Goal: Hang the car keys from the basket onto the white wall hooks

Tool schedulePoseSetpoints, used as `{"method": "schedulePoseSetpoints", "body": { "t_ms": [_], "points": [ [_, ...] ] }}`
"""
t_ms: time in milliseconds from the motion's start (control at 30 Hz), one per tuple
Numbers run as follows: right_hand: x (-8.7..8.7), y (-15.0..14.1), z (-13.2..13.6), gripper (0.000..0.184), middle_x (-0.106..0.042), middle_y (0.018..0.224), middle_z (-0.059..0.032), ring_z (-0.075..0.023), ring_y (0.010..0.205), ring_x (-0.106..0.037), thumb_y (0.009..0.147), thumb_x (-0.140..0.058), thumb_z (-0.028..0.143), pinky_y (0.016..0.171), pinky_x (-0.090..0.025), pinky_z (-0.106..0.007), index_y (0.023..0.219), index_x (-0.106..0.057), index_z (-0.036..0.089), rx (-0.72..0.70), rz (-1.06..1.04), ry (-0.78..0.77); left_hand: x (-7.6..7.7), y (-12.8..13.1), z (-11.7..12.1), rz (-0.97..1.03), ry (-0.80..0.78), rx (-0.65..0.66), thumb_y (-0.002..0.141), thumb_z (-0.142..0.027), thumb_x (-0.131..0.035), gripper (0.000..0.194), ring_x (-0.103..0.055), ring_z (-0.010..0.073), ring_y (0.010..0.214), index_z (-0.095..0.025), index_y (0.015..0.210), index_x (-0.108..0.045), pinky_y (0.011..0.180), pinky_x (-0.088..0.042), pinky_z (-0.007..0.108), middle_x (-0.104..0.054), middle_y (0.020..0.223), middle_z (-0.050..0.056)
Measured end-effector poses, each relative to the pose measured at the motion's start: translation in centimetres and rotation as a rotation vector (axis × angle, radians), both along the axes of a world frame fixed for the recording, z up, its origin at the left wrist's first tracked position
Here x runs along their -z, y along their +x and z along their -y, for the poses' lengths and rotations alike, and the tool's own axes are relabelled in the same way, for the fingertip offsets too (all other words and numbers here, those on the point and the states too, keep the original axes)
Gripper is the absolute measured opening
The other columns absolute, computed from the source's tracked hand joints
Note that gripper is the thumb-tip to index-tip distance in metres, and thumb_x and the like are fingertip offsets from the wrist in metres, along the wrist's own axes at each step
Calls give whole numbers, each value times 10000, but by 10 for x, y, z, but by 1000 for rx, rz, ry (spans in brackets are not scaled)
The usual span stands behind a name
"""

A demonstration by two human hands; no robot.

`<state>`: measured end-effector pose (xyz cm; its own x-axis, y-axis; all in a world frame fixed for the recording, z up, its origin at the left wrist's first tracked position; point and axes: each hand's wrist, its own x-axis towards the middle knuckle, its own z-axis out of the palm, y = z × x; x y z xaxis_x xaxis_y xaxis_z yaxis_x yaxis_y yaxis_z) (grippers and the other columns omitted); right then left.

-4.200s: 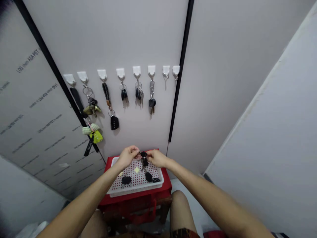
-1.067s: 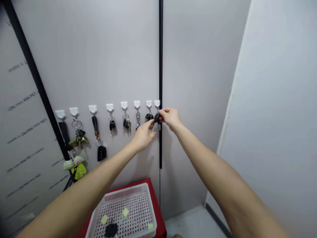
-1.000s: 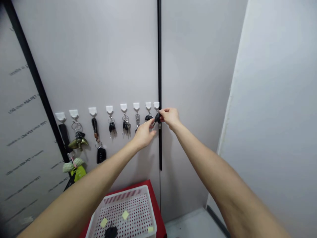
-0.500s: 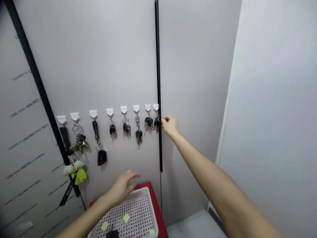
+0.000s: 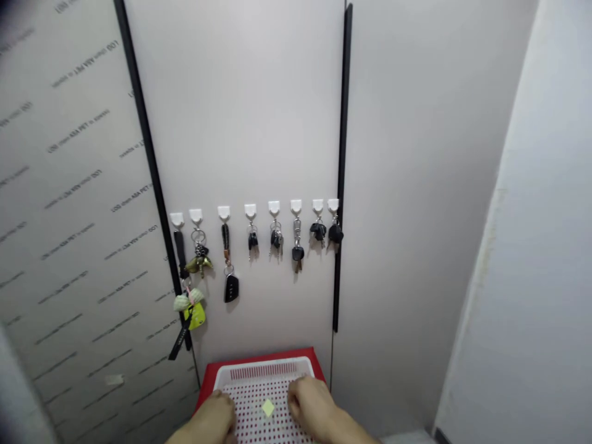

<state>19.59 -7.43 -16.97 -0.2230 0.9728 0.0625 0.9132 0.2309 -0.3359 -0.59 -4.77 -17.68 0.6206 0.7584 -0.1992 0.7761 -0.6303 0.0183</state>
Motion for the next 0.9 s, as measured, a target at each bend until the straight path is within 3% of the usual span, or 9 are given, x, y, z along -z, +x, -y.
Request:
{"method": "schedulePoseSetpoints", "body": {
  "t_ms": [67, 267, 367, 433, 533, 633, 700, 800, 900],
  "points": [
    [8, 0, 2, 245, -599, 670, -37, -143, 633, -527, 576, -331, 124, 562, -351, -210, 606, -569, 176, -26, 77, 36, 2, -3, -1, 20, -1, 7, 561, -221, -423, 265, -493, 203, 742, -155, 735, -612, 723, -329, 327, -598, 742, 96],
    [5, 3, -8, 263, -594, 686, -55, -149, 669, -519, 580, -324, 112, 599, -349, -214, 614, -578, 165, -48, 133, 65, 19, -5, 0, 97, -51, 5, 548, -208, -472, 171, -474, 182, 735, -181, 654, -604, 727, -311, 318, -592, 709, 49],
    [0, -1, -16, 249, -582, 623, -37, -136, 583, -504, 557, -360, 124, 527, -340, -212, 644, -590, 165, -71, 72, -42, 10, -6, -5, 294, -122, -57, 547, -152, -458, 146, -457, 138, 668, -161, 630, -578, 668, -332, 271, -561, 671, 21],
    [-19, -8, -22, 293, -529, 532, 0, -102, 486, -452, 539, -390, 124, 455, -311, -193, 761, -578, 162, -102, -78, -121, -15, -6, -13, 584, -200, -170, 558, -118, -424, 205, -418, 88, 564, -150, 718, -548, 556, -335, 214, -502, 595, -12],
    [-76, -25, -28, 509, -351, 424, 76, -51, 369, -299, 564, -381, 107, 376, -240, -167, 1072, -382, 144, -126, -481, -109, -81, -1, -22, 1167, -269, -310, 585, -105, -398, 456, -308, 43, 443, -132, 1038, -358, 460, -285, 171, -343, 487, -71],
    [-143, -43, -22, 640, -260, 434, 98, -43, 378, -247, 625, -389, 145, 388, -241, -160, 1196, -105, 190, -219, -925, 174, -153, 7, -17, 1590, -361, -77, 591, -128, -433, 679, -281, 28, 422, -202, 1175, -93, 439, -250, 157, -323, 490, -88],
    [-175, -51, -14, 683, -272, 440, 99, -50, 393, -271, 642, -402, 165, 404, -267, -172, 1201, -18, 245, -306, -1118, 338, -187, 13, -6, 1751, -393, 89, 597, -131, -440, 727, -292, 27, 426, -247, 1184, -27, 441, -246, 162, -319, 487, -89],
    [-192, -58, -6, 699, -281, 420, 103, -55, 383, -276, 649, -406, 159, 400, -277, -188, 1197, 10, 281, -404, -1275, 396, -208, 21, 11, 1844, -452, 199, 585, -108, -456, 769, -297, 28, 422, -273, 1184, -4, 450, -247, 174, -315, 470, -93],
    [-188, -59, -6, 695, -276, 408, 107, -47, 373, -267, 649, -412, 144, 393, -268, -187, 1196, -10, 289, -443, -1342, 354, -205, 28, 18, 1856, -536, 234, 580, -82, -462, 772, -296, 29, 425, -286, 1184, -27, 461, -250, 183, -330, 466, -92]
  ]
}}
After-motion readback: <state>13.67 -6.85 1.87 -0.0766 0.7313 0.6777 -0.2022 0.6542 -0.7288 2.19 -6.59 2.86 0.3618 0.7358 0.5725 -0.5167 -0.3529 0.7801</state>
